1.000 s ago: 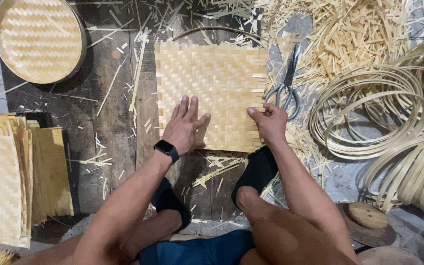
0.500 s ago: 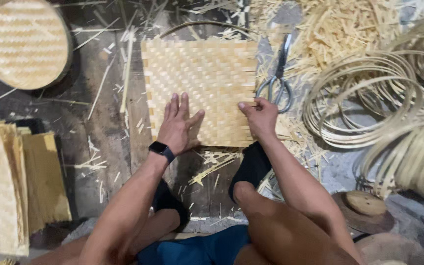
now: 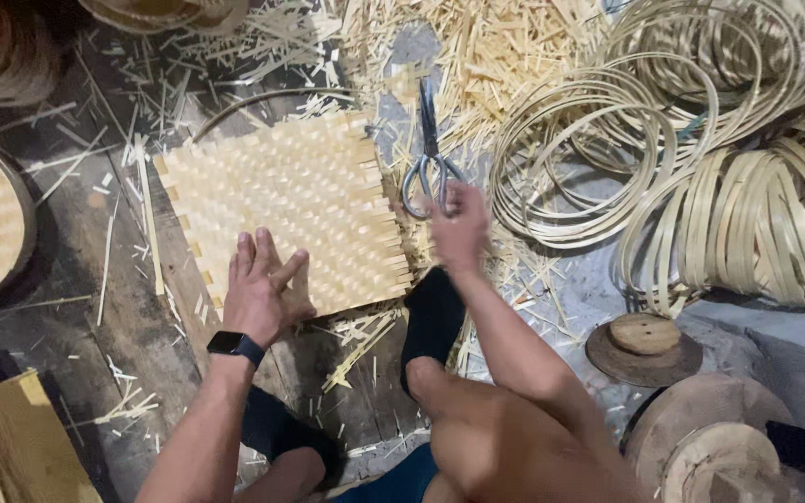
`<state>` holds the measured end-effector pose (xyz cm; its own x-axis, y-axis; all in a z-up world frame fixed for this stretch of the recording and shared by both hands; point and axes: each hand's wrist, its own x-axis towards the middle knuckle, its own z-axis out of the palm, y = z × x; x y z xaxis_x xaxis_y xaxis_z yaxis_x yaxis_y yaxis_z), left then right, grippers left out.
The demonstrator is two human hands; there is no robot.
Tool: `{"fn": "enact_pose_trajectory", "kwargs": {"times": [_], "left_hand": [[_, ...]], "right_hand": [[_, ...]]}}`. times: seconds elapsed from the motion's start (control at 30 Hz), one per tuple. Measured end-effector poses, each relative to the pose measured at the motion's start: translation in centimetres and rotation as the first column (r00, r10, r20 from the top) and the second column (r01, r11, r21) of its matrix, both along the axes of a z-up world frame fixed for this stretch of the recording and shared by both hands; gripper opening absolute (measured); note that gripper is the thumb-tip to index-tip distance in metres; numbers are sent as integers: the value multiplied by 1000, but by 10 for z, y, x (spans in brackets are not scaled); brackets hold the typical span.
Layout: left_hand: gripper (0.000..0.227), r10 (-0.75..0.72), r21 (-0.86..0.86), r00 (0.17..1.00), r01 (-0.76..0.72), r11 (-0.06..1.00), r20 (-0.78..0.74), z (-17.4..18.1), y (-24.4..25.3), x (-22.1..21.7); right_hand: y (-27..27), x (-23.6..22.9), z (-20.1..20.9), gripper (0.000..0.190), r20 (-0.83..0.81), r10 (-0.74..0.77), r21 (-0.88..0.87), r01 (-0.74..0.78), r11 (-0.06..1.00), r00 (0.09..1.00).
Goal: The person assembles a bamboo steamer by placing a woven mat onto a circular frame, pressing it into place using a wooden block, and trimming the excess bamboo with shears.
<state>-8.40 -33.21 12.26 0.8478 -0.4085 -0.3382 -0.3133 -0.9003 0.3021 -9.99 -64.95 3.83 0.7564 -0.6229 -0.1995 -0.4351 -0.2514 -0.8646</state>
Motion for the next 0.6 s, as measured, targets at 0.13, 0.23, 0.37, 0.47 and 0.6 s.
{"fn": "enact_pose_trajectory", "kwargs": {"times": [0.13,0.23,0.37,0.47,0.6], "left_hand": [[92,1,-2,1000,-1,1000,17,1,-3,4],[88,-8,82,1000,7,997,12,3,-7,8],[83,6,43,997,-9,999,76,12,-17,12],[73,92,-209,976,-50,977,197,26,-37,16],[60,239,-535,969,-167,829,69,50,-73,16]], "right_hand": [[-98,-19,6,64,33,-304,-504,278,818,952],[-127,-30,8,17,16,-14,-383,19,924,1000],[-124,-33,33,7,41,36,-567,-6,824,999],[-122,-27,68,7,87,134,-683,-39,729,987],[-115,-17,112,4,123,216,-833,-17,553,969]]}}
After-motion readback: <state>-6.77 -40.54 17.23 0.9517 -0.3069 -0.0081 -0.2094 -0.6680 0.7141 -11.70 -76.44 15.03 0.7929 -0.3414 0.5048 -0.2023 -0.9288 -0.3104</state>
